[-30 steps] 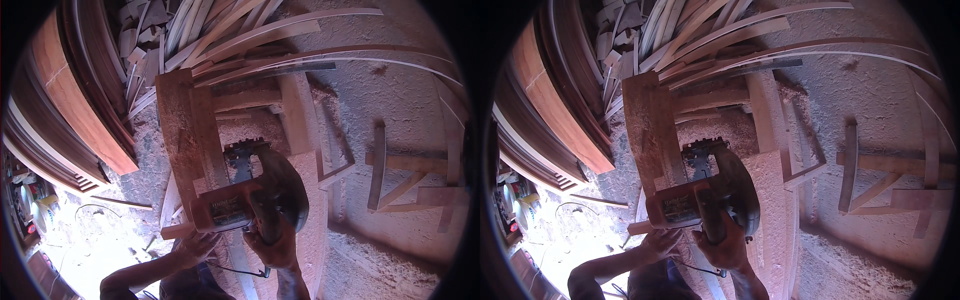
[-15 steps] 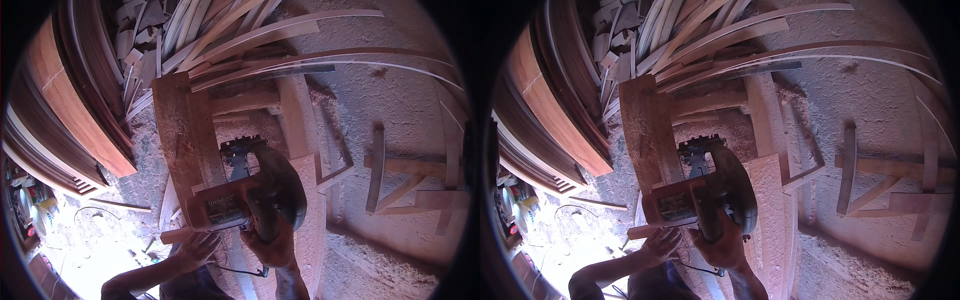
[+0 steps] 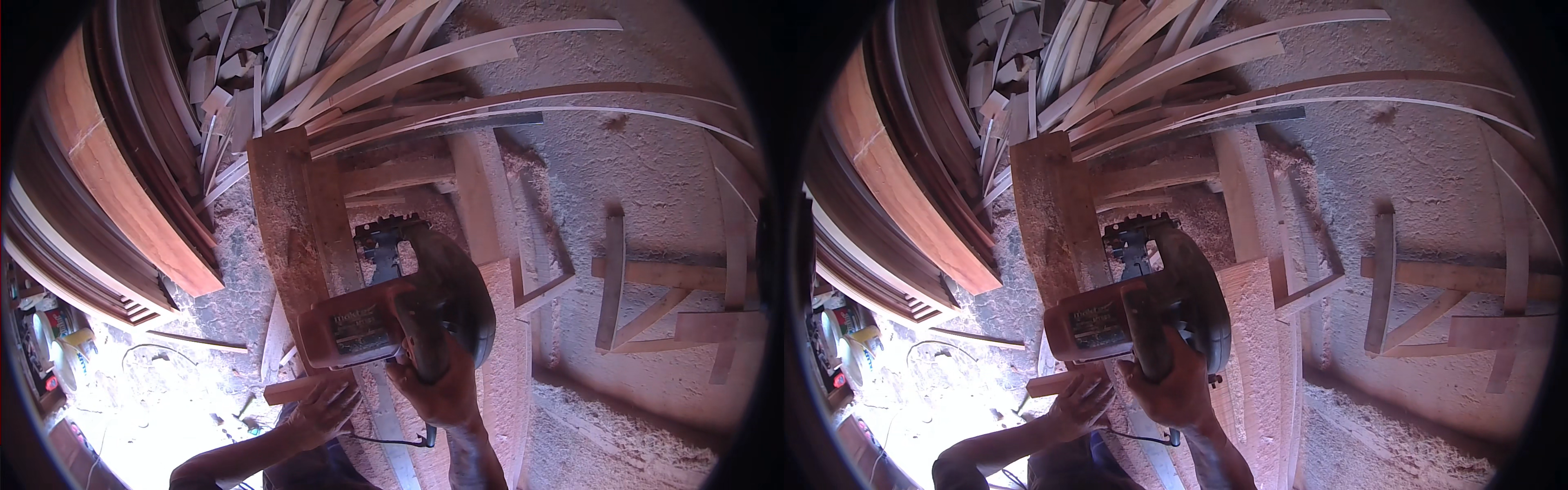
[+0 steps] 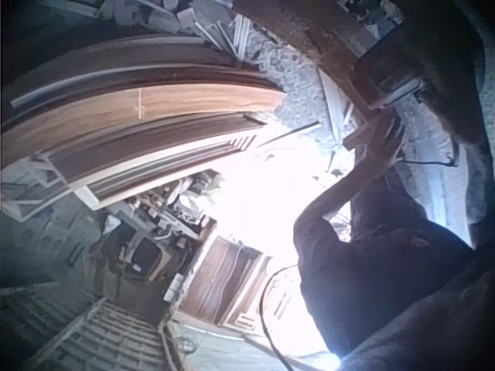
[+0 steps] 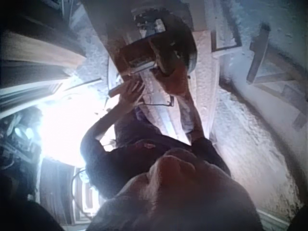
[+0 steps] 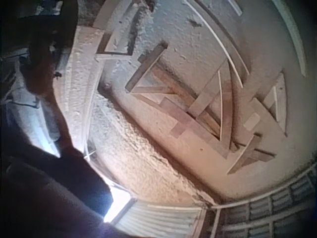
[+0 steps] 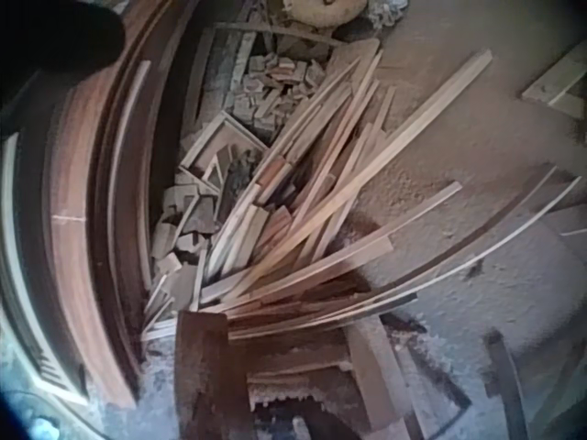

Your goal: The person uses a circular saw to cut a large wooden board resting on a workbench. They guide the saw along a marked line, pause to wipe away sawdust, and then resume cutting to complete the cut.

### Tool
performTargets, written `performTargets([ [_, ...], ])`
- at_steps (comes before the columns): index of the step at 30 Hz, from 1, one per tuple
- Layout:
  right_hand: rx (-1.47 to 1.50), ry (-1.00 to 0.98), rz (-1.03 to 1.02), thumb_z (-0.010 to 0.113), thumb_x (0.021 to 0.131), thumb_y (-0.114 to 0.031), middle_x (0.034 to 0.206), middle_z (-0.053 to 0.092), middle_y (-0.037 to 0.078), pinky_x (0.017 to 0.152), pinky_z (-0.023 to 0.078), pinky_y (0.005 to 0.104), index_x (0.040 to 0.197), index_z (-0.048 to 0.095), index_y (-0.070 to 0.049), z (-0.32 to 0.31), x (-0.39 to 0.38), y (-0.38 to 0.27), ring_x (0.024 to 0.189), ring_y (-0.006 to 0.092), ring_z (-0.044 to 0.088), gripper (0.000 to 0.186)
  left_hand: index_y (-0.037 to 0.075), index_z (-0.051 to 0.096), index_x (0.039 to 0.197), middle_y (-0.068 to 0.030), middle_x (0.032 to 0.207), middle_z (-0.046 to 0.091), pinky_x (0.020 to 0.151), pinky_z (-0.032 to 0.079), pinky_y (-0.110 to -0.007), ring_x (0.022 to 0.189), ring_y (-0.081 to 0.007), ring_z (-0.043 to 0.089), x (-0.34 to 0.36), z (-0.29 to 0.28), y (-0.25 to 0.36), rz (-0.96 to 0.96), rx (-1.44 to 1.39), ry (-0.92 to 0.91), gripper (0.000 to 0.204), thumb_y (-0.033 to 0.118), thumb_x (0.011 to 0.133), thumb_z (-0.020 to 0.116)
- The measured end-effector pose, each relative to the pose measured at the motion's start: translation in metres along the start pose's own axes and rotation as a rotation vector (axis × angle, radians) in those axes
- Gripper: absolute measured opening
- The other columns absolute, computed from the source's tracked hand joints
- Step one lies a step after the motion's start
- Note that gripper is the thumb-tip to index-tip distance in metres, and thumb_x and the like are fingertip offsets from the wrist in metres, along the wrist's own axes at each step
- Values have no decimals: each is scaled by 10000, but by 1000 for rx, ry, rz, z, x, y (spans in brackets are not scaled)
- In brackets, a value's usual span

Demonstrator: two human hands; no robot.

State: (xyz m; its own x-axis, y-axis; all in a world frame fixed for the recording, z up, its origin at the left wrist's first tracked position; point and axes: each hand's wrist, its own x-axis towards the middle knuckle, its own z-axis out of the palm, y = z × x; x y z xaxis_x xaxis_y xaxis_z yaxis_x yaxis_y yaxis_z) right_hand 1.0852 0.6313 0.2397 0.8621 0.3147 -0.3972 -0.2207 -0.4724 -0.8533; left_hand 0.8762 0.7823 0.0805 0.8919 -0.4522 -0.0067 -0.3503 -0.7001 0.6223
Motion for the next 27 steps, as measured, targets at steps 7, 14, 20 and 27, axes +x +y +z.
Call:
performTargets([
  [7,44,0,-20,769,816,-90,839,692,114,703,533,359,1149,641,9,2,10,-2,772,155,644,371,79,619,1377,-92,1531,505,1207,349,-524,1473,-328,373,2,-6,0,-5,-1,8,805,461,693,805],
  [14,32,10,-6,768,822,-109,837,696,145,699,539,372,1136,637,13,4,16,-5,770,179,666,361,77,619,1377,-88,1524,504,1200,359,-518,1474,-332,370,3,-11,1,-10,-22,0,819,443,674,827],
  [20,11,1,-20,770,813,-102,822,694,148,695,539,378,1112,639,15,5,25,-11,757,189,672,347,76,628,1367,-86,1510,520,1191,367,-517,1472,-329,374,3,-8,2,-17,-27,7,795,434,679,807],
  [27,30,27,-36,773,804,-100,816,692,150,690,538,379,1095,638,24,7,29,-11,751,194,671,344,90,656,1331,-96,1499,526,1188,367,-555,1476,-339,370,1,-3,2,-17,-17,47,743,396,677,829],
])
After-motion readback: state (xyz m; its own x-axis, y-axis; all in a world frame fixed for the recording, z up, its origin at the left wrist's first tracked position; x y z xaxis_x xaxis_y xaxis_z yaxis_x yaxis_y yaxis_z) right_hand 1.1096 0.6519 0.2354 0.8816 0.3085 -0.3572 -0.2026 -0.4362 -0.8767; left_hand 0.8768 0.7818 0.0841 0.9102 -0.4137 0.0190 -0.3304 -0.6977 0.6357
